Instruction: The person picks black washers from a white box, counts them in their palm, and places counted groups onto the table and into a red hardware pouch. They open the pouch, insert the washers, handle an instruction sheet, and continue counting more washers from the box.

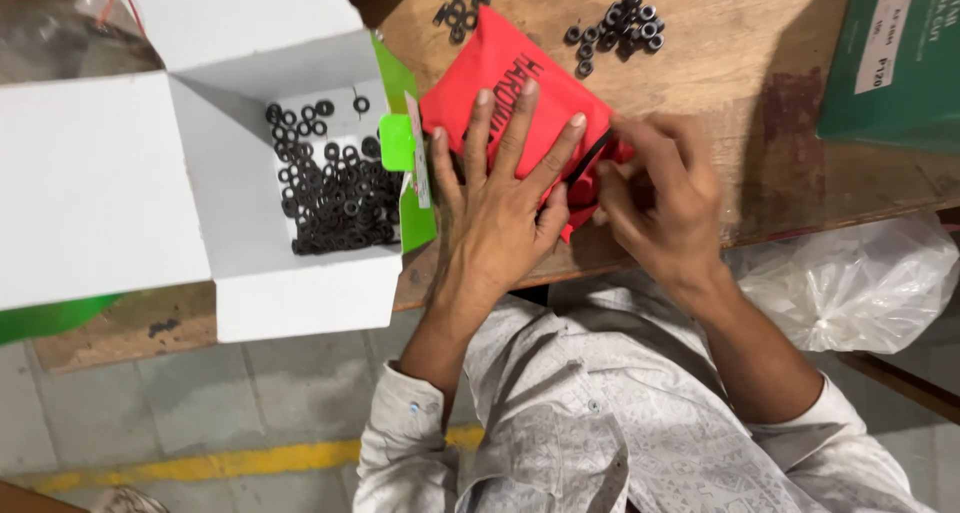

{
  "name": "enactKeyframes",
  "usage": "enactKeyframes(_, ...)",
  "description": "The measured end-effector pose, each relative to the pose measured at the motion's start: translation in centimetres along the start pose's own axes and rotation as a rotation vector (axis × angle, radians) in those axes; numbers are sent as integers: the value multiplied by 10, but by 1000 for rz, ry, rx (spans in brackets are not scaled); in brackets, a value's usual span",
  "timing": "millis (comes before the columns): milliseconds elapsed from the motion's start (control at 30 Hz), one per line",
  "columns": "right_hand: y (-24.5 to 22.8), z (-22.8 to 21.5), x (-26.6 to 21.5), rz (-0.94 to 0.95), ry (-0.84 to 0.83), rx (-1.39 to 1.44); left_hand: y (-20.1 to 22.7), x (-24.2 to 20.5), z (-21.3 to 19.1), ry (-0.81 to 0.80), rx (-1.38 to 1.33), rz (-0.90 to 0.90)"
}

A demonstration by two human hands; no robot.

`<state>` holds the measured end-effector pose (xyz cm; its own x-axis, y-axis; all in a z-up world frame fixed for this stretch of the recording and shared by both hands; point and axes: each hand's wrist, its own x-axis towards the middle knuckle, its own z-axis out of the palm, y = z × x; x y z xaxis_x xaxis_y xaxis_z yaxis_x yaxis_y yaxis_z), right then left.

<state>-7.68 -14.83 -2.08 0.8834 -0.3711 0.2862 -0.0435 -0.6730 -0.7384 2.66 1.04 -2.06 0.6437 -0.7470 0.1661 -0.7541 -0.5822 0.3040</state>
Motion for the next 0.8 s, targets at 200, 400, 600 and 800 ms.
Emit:
enactKeyframes(200,-20,-18,-5,-221,-160,-74,12,-46,8,241,-481,-266)
enactKeyframes(400,-28,-12,1,-269,-355,-83,19,-59,0,256,-948,-361)
enactKeyframes(600,-42,-11,11,-377,-468,-376,26,-65,11,180,-812,-358)
enactKeyframes(800,-20,-3,5,-343,-360,-217,29,-61,9,289,-932,-316)
